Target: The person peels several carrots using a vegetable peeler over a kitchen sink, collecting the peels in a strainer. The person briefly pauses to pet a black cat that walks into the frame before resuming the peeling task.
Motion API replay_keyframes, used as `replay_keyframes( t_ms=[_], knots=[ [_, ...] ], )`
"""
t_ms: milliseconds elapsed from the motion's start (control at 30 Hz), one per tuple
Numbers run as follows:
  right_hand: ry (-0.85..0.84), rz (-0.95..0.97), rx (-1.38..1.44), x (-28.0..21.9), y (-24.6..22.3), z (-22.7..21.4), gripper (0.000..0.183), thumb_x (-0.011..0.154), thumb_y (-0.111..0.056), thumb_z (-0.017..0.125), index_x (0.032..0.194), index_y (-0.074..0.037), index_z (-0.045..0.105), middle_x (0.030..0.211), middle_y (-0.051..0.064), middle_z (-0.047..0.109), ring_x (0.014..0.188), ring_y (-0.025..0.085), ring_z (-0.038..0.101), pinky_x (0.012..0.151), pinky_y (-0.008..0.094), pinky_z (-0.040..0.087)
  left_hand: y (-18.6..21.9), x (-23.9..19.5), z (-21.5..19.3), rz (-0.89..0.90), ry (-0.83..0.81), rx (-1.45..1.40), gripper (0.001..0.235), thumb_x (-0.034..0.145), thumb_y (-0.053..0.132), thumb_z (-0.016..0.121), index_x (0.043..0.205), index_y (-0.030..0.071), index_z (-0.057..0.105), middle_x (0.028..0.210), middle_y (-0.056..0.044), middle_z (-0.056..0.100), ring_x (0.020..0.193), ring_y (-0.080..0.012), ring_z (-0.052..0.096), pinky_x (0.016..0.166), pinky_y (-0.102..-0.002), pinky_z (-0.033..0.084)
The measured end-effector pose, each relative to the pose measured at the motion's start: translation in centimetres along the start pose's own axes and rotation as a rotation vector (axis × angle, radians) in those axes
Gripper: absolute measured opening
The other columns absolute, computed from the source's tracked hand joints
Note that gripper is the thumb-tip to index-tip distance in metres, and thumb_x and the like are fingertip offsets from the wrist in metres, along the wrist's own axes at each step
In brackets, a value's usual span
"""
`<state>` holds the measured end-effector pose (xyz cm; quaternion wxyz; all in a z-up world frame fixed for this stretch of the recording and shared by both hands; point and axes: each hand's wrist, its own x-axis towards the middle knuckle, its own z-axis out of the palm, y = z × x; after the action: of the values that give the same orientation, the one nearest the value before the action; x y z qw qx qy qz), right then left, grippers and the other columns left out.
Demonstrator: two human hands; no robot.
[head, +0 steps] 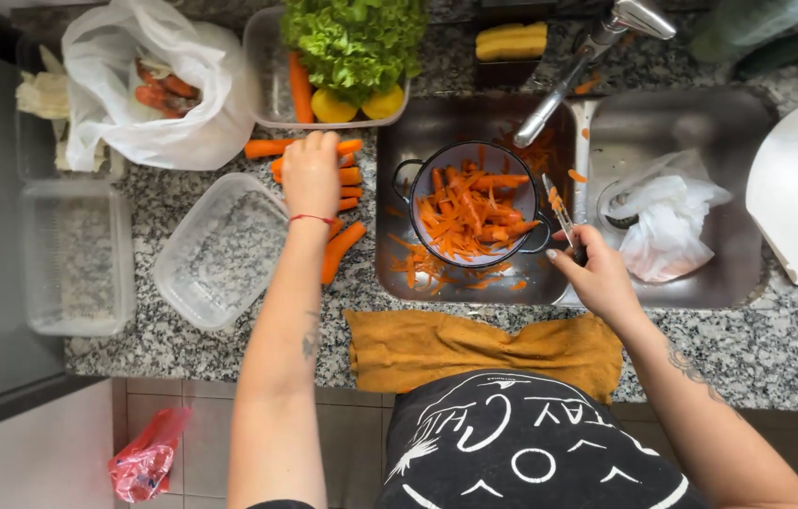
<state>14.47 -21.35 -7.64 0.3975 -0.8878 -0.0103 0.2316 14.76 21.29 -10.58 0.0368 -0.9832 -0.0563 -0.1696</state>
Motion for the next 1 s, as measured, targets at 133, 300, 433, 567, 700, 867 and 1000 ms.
replay_keyframes(
  t_ms=[133, 300, 433, 567, 700, 867, 1000],
  knots=[
    [-0.039, 0.062, -0.227, -0.6, -0.2, -0.9, 0.043, 0.080, -0.016, 0.068, 0.120, -0.011, 0.050, 0.097, 0.022, 0.066, 0.090, 0.038, 0.064, 0.077, 0.049, 0.051, 2.6, 0.1, -0.8, -0.086, -0.098, -0.026, 0.012, 0.090, 0.014, 0.054, 0.102, 0.014, 0.055, 0.107, -0.003, 0.055, 0.101, -0.0242, 0.055, 0.088, -0.044, 0.046],
    [-0.073, -0.119, -0.262, -0.3, 1.0, -0.8, 0.047, 0.082, -0.007, 0.062, 0.129, -0.009, 0.053, 0.119, 0.020, 0.058, 0.109, 0.039, 0.057, 0.091, 0.048, 0.046, 11.8, -1.1, 3.2, 0.249, -0.001, -0.013, 0.007, 0.077, 0.016, 0.059, 0.074, 0.022, 0.057, 0.076, 0.002, 0.052, 0.074, -0.0192, 0.052, 0.058, -0.034, 0.041],
    [-0.084, -0.027, -0.165, -1.5, -2.5, -2.1, 0.044, 0.088, -0.013, 0.055, 0.132, -0.019, 0.050, 0.099, 0.020, 0.065, 0.078, 0.032, 0.067, 0.073, 0.045, 0.053, 14.1, -2.4, 9.5, 0.389, -0.177, -0.024, 0.010, 0.080, 0.012, 0.055, 0.087, 0.018, 0.058, 0.088, 0.000, 0.055, 0.088, -0.0200, 0.046, 0.071, -0.033, 0.033],
    [0.015, -0.052, -0.145, -1.6, -0.6, -2.2, 0.041, 0.082, -0.011, 0.065, 0.122, -0.012, 0.056, 0.094, 0.020, 0.066, 0.094, 0.037, 0.063, 0.080, 0.046, 0.051, 13.5, -1.3, 11.2, 0.514, -0.286, 0.121, 0.016, 0.080, 0.014, 0.054, 0.095, 0.018, 0.055, 0.096, -0.001, 0.056, 0.096, -0.0194, 0.042, 0.080, -0.034, 0.030],
    [0.251, 0.027, -0.008, -0.9, 2.3, -1.6, 0.021, 0.087, -0.022, 0.069, 0.097, -0.005, 0.061, 0.055, 0.011, 0.059, 0.060, 0.027, 0.062, 0.059, 0.038, 0.049, 12.3, -0.2, 10.9, 0.621, -0.249, 0.025, 0.009, 0.080, 0.013, 0.052, 0.086, 0.017, 0.057, 0.083, -0.004, 0.060, 0.092, -0.0215, 0.044, 0.080, -0.036, 0.031],
    [0.573, -0.479, -0.293, 7.7, -0.5, -5.9, 0.023, 0.092, -0.017, 0.069, 0.101, -0.003, 0.054, 0.081, 0.022, 0.055, 0.081, 0.045, 0.058, 0.069, 0.050, 0.046, 11.3, 1.3, 5.1, 0.523, -0.341, -0.186, 0.017, 0.076, 0.025, 0.065, 0.091, 0.019, 0.059, 0.082, -0.001, 0.059, 0.089, -0.0208, 0.047, 0.077, -0.034, 0.036],
    [0.507, -0.755, -0.384, 15.6, -7.5, -9.7, 0.052, 0.068, 0.018, 0.053, 0.117, -0.001, 0.058, 0.140, 0.024, 0.034, 0.123, 0.046, 0.036, 0.101, 0.054, 0.036, 11.6, 1.2, 3.5, 0.204, -0.509, -0.638, 0.011, 0.080, 0.021, 0.069, 0.089, 0.017, 0.064, 0.087, -0.002, 0.064, 0.088, -0.0295, 0.050, 0.079, -0.044, 0.040]
  ],
)
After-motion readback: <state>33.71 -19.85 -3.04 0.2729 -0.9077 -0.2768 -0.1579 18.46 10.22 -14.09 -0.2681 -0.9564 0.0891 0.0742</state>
